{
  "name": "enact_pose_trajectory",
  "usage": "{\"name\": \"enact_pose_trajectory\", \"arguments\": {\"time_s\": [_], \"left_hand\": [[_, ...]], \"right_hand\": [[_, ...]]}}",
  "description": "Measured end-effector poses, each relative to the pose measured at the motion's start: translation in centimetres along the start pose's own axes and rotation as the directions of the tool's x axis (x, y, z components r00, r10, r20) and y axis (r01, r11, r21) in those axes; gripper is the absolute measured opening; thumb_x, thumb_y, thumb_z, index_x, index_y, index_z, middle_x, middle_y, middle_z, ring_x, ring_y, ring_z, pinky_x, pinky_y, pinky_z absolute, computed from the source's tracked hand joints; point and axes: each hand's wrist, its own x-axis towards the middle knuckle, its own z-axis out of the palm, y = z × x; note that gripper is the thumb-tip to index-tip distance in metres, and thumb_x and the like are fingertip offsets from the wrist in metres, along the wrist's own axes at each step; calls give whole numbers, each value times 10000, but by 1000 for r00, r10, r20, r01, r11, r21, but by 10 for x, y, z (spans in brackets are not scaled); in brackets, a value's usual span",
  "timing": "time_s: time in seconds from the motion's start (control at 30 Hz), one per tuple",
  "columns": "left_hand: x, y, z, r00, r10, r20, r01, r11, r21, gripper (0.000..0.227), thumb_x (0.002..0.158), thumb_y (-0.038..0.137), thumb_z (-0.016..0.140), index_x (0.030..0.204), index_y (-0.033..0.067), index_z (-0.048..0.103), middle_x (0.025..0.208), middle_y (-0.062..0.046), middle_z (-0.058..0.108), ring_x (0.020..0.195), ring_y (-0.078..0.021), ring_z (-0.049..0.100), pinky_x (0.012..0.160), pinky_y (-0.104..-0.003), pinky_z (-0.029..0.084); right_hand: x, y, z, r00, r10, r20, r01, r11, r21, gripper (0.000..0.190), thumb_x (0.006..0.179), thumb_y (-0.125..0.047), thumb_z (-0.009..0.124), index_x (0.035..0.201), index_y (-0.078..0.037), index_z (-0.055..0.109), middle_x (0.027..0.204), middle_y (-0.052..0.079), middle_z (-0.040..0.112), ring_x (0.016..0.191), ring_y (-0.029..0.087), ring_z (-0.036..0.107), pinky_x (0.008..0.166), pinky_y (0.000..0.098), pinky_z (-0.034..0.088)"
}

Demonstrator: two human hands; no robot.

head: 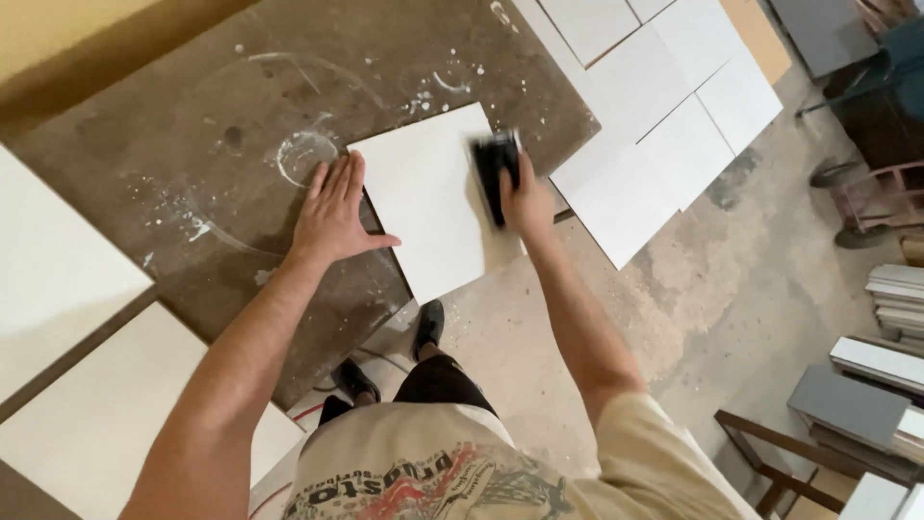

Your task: The person sands the surface of white square panels using a sanding block on a workbench. They then use an air gun to blow dust off the panels and place them on a separate table.

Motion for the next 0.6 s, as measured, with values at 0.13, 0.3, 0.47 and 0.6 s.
{"name": "enact_pose_trajectory", "arguments": {"time_s": [0.13,0.3,0.47,0.6], "left_hand": [[-5,-1,3,1000,6,-4,-6,1000,19,1455,620,921,629,1622,-9,133,1700,-197,156,1573,-307,169,1301,-448,-12],[-1,-3,5,997,37,-67,-35,999,34,1440,640,907,628,1621,-19,124,1687,-214,192,1552,-318,224,1303,-447,20],[-1,-7,4,1000,-11,-13,11,1000,19,1487,610,962,615,1619,-6,110,1694,-205,155,1566,-307,178,1300,-449,-15],[-1,-8,17,993,45,-105,-42,999,31,1487,582,950,637,1624,12,141,1687,-187,202,1552,-312,222,1302,-468,30]], "right_hand": [[57,-92,41,998,51,41,-51,998,22,480,1042,-443,520,1450,-198,467,925,191,769,896,412,758,762,579,596],[-65,-106,1,968,-119,222,110,993,50,514,1003,-448,565,1466,-238,491,937,115,760,917,323,757,750,464,615],[10,-23,-5,991,-23,130,29,999,-43,444,1039,-425,539,1411,-184,530,892,180,750,831,365,754,697,501,603],[176,-9,53,998,57,14,-58,995,87,418,1081,-475,487,1339,-146,478,946,178,750,875,366,765,701,508,620]]}}
